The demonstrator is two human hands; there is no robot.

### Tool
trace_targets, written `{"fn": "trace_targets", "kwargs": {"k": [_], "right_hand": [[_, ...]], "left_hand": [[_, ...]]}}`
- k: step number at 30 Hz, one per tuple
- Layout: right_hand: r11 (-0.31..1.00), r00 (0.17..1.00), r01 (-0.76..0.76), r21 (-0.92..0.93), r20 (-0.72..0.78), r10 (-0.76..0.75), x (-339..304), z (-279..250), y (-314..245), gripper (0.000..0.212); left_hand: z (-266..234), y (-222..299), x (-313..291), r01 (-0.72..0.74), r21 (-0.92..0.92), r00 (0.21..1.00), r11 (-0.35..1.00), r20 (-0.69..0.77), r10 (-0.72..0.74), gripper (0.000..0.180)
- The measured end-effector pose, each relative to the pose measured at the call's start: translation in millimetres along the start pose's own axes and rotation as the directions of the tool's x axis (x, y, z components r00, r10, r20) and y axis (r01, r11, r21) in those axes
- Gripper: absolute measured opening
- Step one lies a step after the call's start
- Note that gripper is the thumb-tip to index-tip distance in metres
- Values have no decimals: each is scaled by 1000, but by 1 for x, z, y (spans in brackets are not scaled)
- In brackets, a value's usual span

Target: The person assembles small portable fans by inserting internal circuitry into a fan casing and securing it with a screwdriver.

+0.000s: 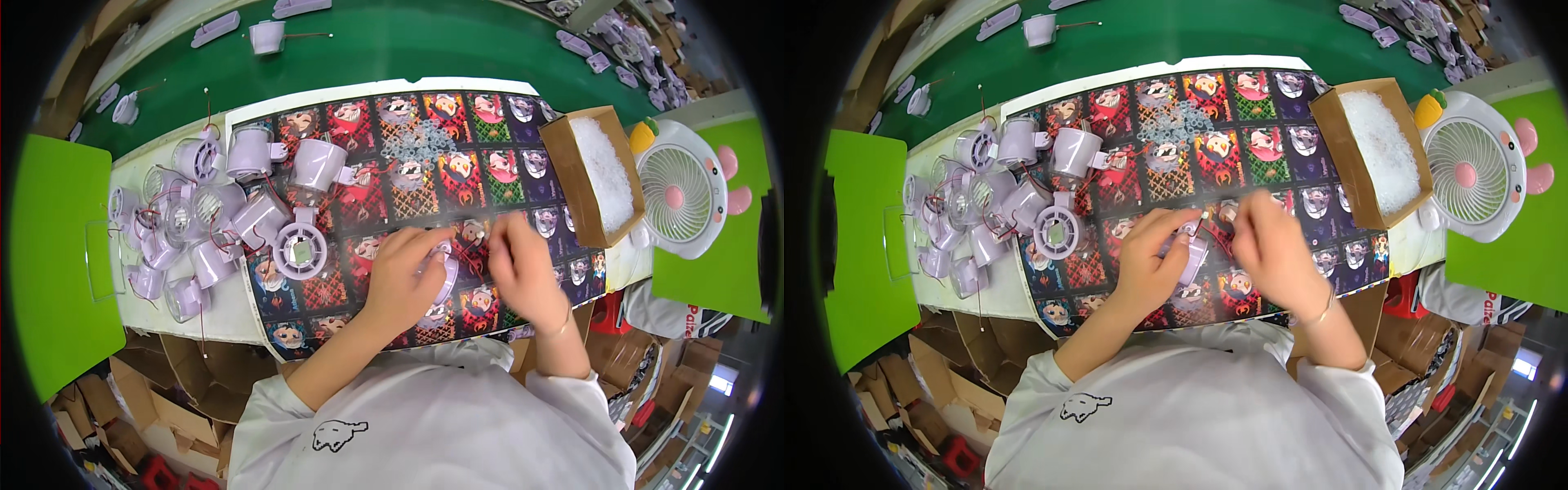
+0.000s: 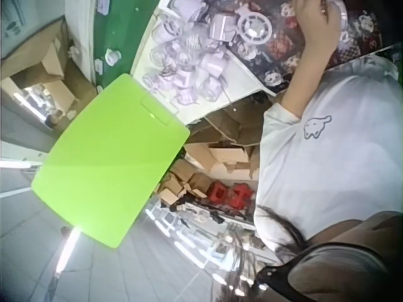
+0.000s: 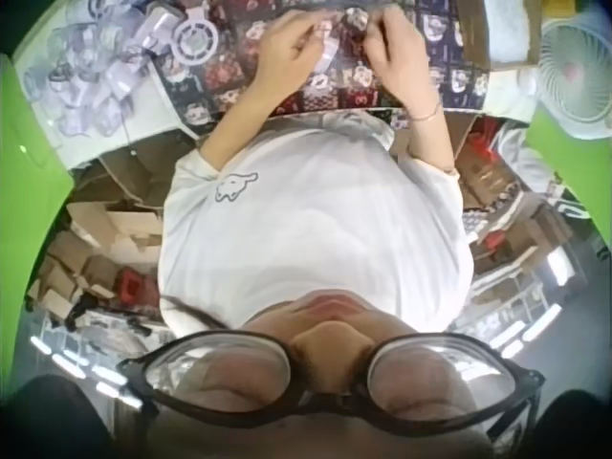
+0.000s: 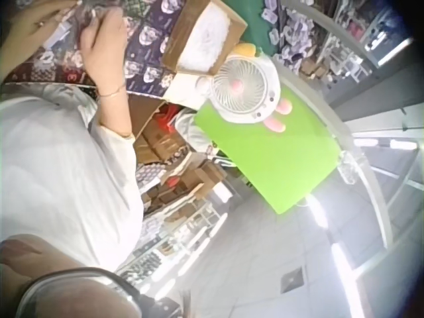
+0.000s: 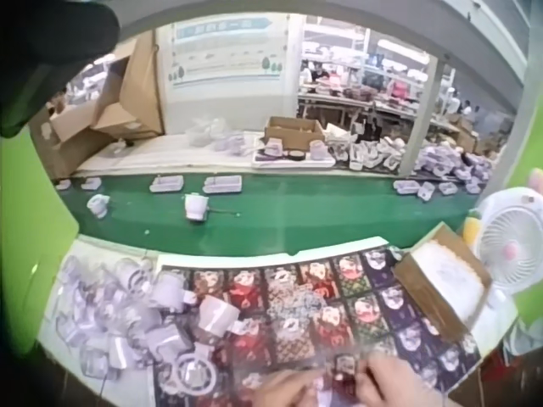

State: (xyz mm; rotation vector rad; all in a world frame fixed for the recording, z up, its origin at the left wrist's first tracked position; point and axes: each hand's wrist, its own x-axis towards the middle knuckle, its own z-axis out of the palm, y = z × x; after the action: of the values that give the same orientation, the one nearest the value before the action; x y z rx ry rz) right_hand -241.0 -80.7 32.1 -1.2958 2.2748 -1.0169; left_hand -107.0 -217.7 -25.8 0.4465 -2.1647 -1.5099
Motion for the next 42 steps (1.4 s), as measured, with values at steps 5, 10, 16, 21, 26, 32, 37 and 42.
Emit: {"fn": "trace_targets", "kwargs": {"k": [5, 10, 16, 21, 26, 32, 37, 42], "right_hand": [[980, 979, 195, -25, -60, -196, -13, 22, -28, 16], [993, 981, 71, -90, -172, -86, -21, 38, -35, 17], [994, 957, -38, -105, -290, 6, -26, 53, -41, 24], [995, 942, -44, -94, -335, 10, -20, 54, -40, 25], [980, 976, 199, -19, 89, -197, 14, 1, -21, 19], [926, 798, 378, 2, 506, -327, 74, -29, -15, 10], [927, 950, 168, -335, 307, -61, 59, -42, 17, 14], [933, 951, 27, -358, -279, -135, 13, -3, 22, 22]], "left_hand": [[4, 0, -1, -13, 30, 999, 999, -35, 14, 32], [10, 2, 0, 24, -42, 995, 999, -99, -28, 28], [12, 1, -1, 19, 32, 992, 999, -127, -15, 29], [10, 1, 0, 12, 41, 992, 999, -129, -7, 28], [12, -3, 0, -62, 72, 985, 995, -157, 73, 27], [12, 0, 1, -18, 12, 987, 1000, -159, 20, 21], [6, 4, -1, -5, 14, 996, 1000, -91, 6, 24], [5, -3, -3, 7, -4, 998, 1000, -57, -7, 27]]}}
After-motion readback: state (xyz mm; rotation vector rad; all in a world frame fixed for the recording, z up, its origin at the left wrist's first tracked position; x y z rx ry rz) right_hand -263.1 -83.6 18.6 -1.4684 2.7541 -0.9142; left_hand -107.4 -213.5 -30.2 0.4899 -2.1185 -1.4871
